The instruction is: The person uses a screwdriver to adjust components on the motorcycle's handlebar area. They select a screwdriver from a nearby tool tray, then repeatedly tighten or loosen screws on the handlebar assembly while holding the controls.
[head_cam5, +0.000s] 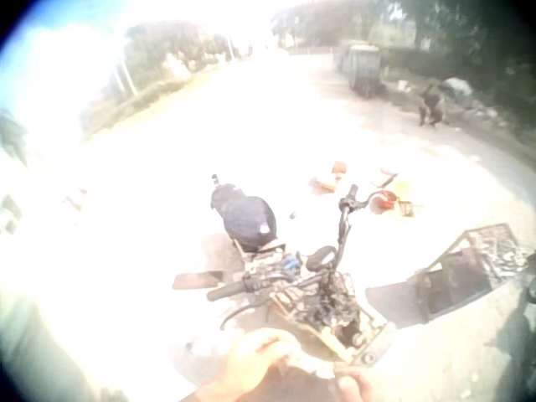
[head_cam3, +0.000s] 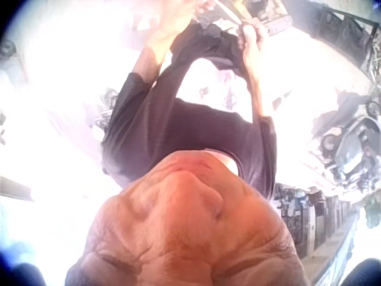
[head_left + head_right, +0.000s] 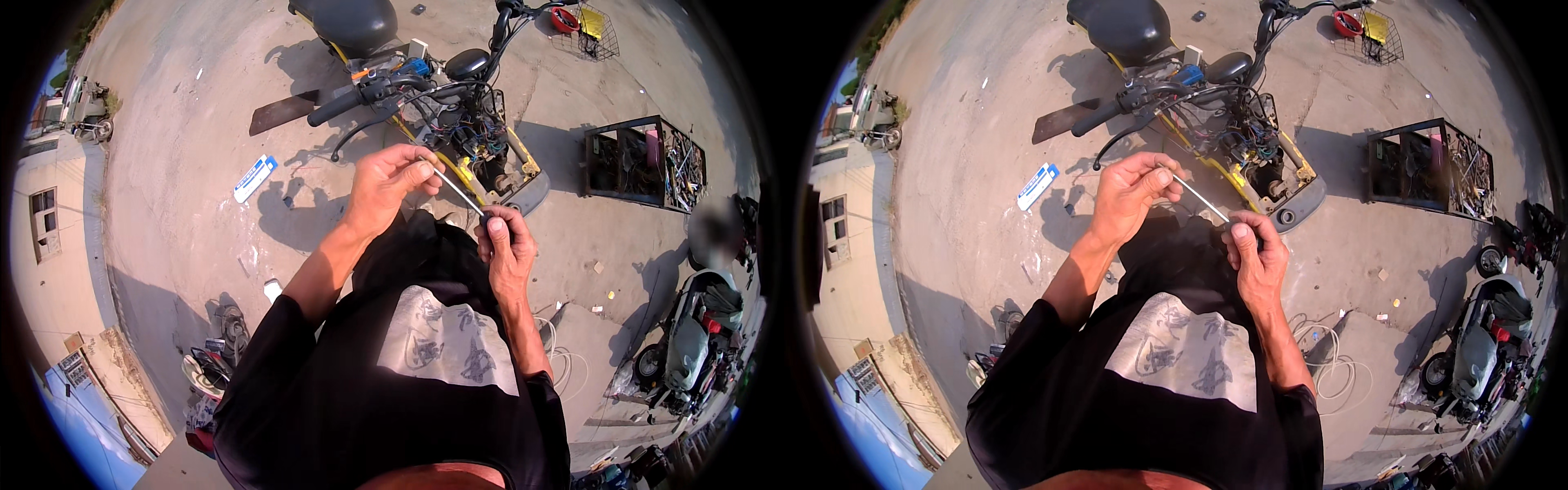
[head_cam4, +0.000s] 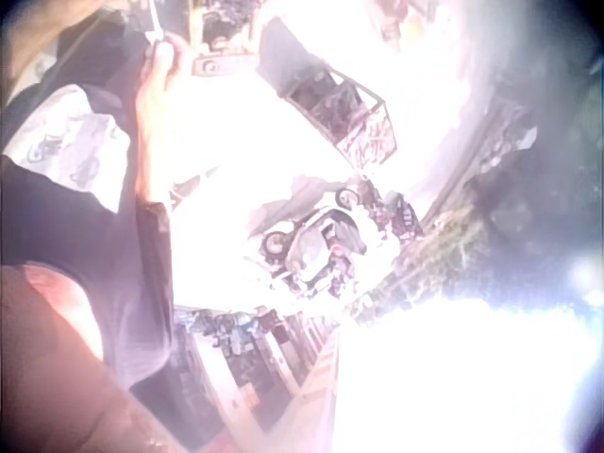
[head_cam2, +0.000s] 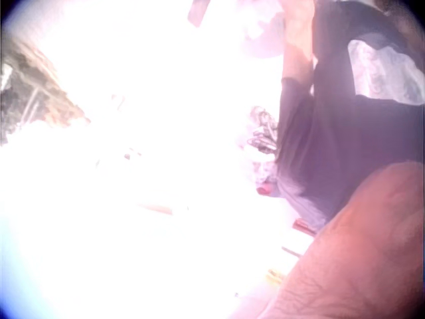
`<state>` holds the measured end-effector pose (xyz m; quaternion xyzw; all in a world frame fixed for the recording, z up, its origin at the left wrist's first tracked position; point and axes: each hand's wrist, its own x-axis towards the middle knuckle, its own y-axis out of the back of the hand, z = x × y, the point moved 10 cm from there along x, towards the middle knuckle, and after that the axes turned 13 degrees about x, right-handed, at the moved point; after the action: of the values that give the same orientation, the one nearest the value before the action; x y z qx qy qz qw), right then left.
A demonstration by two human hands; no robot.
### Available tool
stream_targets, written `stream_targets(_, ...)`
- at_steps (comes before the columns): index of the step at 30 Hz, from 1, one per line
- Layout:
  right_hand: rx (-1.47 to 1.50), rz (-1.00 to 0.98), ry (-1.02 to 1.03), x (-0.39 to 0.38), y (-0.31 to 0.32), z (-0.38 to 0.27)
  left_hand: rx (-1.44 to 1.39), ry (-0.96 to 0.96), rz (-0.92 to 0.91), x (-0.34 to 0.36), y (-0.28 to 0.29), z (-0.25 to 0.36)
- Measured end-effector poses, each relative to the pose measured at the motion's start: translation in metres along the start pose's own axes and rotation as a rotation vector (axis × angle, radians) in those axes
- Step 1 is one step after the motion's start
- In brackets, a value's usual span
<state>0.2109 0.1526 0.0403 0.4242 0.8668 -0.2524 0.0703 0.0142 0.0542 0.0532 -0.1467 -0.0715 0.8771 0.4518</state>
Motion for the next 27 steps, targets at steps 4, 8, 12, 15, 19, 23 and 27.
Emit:
stream_targets(4, 0.421, -0.201, -0.514, 0.005, -0.012, 0.028, 0.018, -0.008, 0.066, -0.007, 0.004, 0.004)
stream_targets(8, 0.248, -0.141, -0.09, 0.015, -0.001, -0.005, 0.035, 0.024, 0.112, -0.001, -0.002, -0.002)
stream_targets(12, -0.38, -0.129, 0.442, 0.005, 0.006, -0.048, -0.009, 0.028, 0.128, -0.001, -0.006, -0.008)
stream_targets(15, 0.296, -0.062, -0.355, 0.008, 0.026, 0.014, 0.022, 0.038, 0.096, 0.001, -0.018, -0.005)
stream_targets(19, 0.441, -0.08, -0.129, 0.008, 0.014, -0.003, 0.026, 0.091, 0.085, 0.009, -0.017, -0.005)
stream_targets(23, -0.398, -0.109, 0.655, 0.001, 0.0, -0.067, 0.005, 0.052, 0.0, 0.024, -0.016, 0.002)
stream_targets(27, 0.089, 0.038, -0.145, 0.026, 0.002, -0.018, -0.001, 0.033, -0.093, 0.047, -0.01, 0.017)
